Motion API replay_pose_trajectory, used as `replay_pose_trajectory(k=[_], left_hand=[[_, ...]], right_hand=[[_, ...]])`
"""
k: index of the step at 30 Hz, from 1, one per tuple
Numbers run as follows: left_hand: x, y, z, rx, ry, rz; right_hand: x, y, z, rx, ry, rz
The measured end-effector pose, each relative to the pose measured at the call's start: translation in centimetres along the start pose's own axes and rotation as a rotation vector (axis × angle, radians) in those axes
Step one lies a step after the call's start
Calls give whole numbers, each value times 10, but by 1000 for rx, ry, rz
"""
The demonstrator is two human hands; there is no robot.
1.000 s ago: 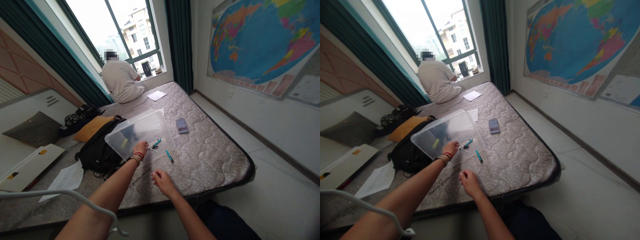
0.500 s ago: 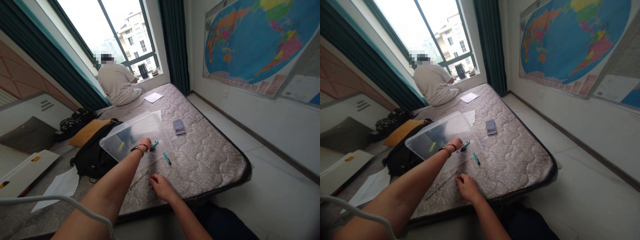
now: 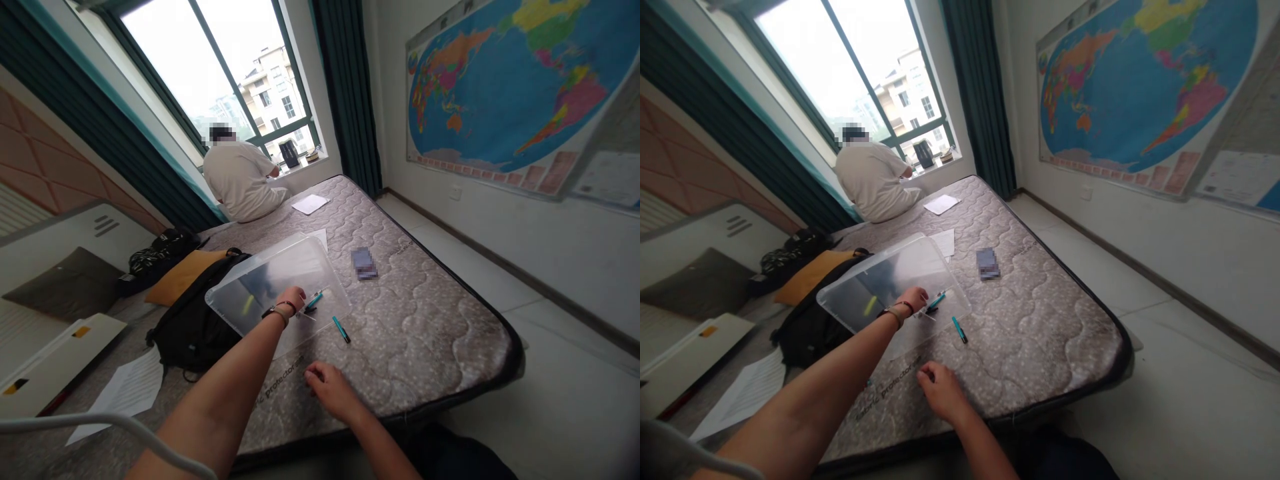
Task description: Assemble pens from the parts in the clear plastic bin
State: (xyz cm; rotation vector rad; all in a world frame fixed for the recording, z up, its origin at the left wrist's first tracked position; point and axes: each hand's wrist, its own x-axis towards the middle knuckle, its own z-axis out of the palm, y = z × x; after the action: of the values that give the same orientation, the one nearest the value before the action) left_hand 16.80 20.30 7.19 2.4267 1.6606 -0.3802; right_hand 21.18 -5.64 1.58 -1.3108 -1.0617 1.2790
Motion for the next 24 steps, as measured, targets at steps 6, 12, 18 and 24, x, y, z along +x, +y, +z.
replay_pose_trajectory(k=[6,12,18,24], left_hand=[[-7,2,12,18,14,19],[-10,6,14,28,47,17],[-7,11,13,49,40,30],[-18,14,5,39,101,45]], right_hand=[[1,0,0,67,4,42],[2,-1,0,97,19,70],[3,3,1,77,25,59],[6,6,2,119,27,78]])
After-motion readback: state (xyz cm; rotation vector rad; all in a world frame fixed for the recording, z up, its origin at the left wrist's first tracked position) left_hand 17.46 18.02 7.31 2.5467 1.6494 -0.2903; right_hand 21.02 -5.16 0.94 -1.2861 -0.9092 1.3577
